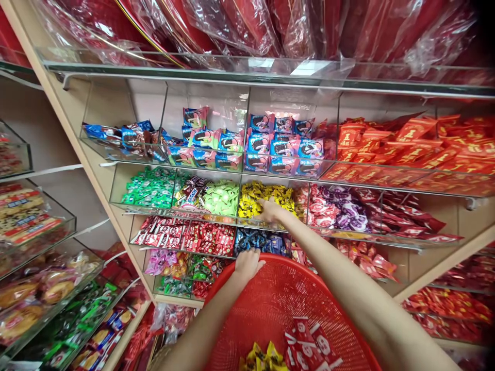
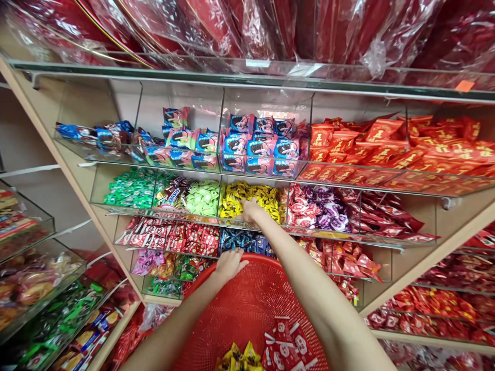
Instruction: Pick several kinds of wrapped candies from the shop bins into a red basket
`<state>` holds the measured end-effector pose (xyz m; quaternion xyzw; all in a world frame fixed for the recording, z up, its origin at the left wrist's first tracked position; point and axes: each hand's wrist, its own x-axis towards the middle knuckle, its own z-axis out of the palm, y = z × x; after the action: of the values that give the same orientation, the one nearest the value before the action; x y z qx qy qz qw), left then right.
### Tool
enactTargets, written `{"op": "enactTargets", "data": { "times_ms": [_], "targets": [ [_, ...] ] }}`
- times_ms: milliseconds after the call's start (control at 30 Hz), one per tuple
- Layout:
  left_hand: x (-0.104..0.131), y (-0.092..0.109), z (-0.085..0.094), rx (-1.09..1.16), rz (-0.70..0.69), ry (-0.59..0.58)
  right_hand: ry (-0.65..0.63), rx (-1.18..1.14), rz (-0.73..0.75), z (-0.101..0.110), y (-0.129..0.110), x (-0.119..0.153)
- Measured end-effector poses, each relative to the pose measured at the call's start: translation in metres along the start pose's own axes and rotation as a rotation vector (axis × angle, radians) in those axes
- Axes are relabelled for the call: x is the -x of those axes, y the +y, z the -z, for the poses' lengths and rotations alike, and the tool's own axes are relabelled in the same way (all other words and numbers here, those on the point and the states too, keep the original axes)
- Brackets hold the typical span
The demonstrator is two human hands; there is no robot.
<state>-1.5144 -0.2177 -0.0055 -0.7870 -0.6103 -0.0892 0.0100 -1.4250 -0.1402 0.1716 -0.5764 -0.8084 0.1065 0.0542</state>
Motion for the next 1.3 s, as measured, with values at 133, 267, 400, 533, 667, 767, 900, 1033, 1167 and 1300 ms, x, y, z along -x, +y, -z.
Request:
{"op": "enactTargets", "data": {
  "times_ms": [133, 267, 400, 533, 667, 767, 900, 1033, 1167, 1300],
  "targets": [
    [-0.001, 0.0, -0.002, -0.004, 0.01, -0.001, 0.012, -0.03, -0.03, -0.004, 0.001, -0.006],
    [-0.001, -0.001, -0.003, -0.01, 0.001, 0.014, 0.068, -0.065, -0.003, -0.012, 0.007, -0.009],
    [-0.001, -0.002, -0.004, -0.018, -0.001, 0.009, 0.127, -0.098, -0.002, -0.017, 0.01, -0.008],
    [-0.001, -0.001, -0.001, -0.016, -0.002, 0.008, 0.175, -0.116, 0.009, -0.019, 0.012, -0.007],
    [0.0, -0.001, 0.002, -0.018, 0.001, 0.005, 0.196, -0.118, 0.06, -0.02, 0.014, -0.007],
    [0.0, -0.001, 0.002, -0.022, -0.002, -0.006, 0.19, -0.115, 0.082, -0.019, 0.014, -0.009],
    [0.0, -0.002, 0.001, -0.027, -0.004, -0.003, 0.178, -0.119, 0.069, -0.018, 0.013, -0.012],
    [0.0, -0.003, -0.001, -0.029, 0.007, -0.01, 0.218, -0.178, 0.08, -0.018, 0.015, -0.012],
    [0.0, -0.004, -0.002, -0.028, 0.002, -0.001, 0.271, -0.286, 0.09, -0.016, 0.02, -0.007],
    [0.0, -0.003, -0.002, -0.02, -0.012, 0.021, 0.201, -0.806, 0.065, -0.011, 0.022, 0.001]
  ]
}}
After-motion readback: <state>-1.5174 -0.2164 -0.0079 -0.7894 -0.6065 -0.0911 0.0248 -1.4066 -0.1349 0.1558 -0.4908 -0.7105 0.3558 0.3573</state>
